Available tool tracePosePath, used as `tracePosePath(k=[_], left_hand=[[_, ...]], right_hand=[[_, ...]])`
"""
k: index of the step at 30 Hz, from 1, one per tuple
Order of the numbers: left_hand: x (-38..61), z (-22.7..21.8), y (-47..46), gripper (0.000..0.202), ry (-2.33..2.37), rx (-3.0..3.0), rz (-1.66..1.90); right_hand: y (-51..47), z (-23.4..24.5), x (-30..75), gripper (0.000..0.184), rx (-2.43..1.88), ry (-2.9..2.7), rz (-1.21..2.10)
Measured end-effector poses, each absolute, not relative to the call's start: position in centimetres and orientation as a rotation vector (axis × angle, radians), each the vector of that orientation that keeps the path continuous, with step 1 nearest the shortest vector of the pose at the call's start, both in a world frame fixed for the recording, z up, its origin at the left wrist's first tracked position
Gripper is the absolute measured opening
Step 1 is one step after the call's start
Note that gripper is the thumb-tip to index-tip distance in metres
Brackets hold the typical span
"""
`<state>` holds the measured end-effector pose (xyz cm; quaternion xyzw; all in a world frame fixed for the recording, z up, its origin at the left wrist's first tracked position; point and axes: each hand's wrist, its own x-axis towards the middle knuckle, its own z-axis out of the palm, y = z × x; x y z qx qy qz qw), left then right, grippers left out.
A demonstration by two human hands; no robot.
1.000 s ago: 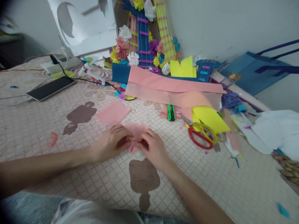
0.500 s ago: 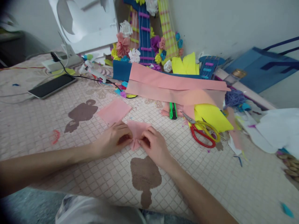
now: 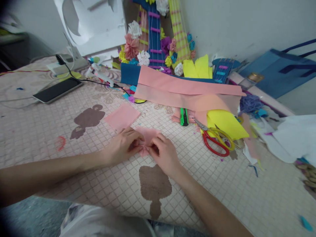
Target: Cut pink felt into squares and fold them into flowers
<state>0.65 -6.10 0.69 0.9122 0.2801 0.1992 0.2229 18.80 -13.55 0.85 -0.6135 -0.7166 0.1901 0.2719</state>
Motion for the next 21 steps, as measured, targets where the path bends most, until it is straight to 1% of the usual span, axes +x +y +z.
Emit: tracePosePath(k=[3, 9, 13, 18, 21], left_hand=[[0.66, 0.59, -6.12, 0.02, 0.795, 2.513, 0.562], [0.54, 0.58, -6.12, 0.007, 0.756, 2.526, 0.569], [0.5, 0.66, -6.14, 0.003, 0.741, 2.524, 0.554], [0.59, 0.48, -6.2, 0.002, 0.734, 2.518, 0.558], [0.59, 0.5, -6.22, 0.007, 0.732, 2.488, 0.564]], right_hand=[[-13.54, 0.82, 18.77, 0.009, -1.649, -1.918, 0.507], [-13.57, 0.88, 18.67, 0.01, -1.652, -1.911, 0.494], [-13.6, 0.86, 18.65, 0.01, -1.651, -1.917, 0.491], [-13.62, 0.85, 18.66, 0.01, -1.648, -1.926, 0.483], [-13.69, 0.83, 18.74, 0.01, -1.638, -1.93, 0.49]])
